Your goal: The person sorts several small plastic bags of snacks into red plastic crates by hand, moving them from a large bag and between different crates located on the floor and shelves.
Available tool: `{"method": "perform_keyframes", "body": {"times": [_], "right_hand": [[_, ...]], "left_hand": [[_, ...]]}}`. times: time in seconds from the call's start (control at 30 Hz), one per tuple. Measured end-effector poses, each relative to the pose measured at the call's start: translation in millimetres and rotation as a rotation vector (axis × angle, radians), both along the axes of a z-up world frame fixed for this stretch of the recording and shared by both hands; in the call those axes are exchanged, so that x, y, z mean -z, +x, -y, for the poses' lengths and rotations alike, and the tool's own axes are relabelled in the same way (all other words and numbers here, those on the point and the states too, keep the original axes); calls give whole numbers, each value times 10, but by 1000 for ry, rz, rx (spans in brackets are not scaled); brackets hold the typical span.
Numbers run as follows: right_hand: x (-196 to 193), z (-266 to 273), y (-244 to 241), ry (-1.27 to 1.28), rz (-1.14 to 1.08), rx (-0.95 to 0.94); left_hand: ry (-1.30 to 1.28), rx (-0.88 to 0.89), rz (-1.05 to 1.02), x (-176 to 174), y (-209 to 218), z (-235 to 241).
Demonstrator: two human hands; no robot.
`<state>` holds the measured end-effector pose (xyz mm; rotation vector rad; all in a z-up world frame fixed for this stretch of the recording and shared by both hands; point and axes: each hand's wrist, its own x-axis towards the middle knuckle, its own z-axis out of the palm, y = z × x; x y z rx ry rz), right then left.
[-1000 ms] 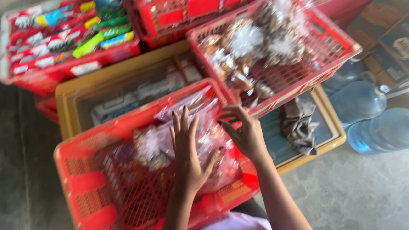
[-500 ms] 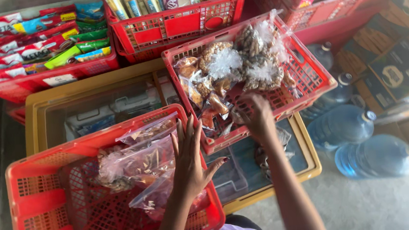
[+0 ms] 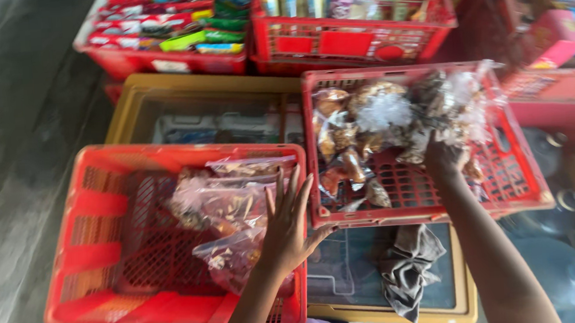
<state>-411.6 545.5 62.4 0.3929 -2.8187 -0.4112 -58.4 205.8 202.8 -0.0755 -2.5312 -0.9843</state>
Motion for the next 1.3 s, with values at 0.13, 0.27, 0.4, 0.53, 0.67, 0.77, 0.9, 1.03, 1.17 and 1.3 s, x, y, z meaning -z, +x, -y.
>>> {"method": "perform_keyframes", "body": {"times": [0.13,0.27,0.4,0.53,0.67,0.77,0.9,1.03,1.17,1.3], "right_hand": [[45,-42,-158,-2,83,19],[-123,-137,-114,-95,187,73],[-635,-73,270,-134,52,-9],[-1282,163,824,-285,66,29],[-1953,571,1338,-462,20,-142],[-2345,989,1785,-557,32,-220],[-2732,1414,2235,-655,28,-499],[-2809,1969,2646,-1054,314,-515],[-2799,2666,3117,-1113,422,-505],[-2765,3398,3621,-1109,423,-610]], "left_hand": [[7,-2,-34,20,-14,-26],[11,-19,-9,49,35,-9],[-9,-18,-24,100,69,36],[19,18,-55,112,117,94],[7,58,-55,79,215,253],[99,82,-44,38,320,385],[214,124,-118,-23,467,514],[404,125,-181,-158,681,615],[456,85,-242,-402,931,842],[386,-48,-188,-414,1291,1386]]}}
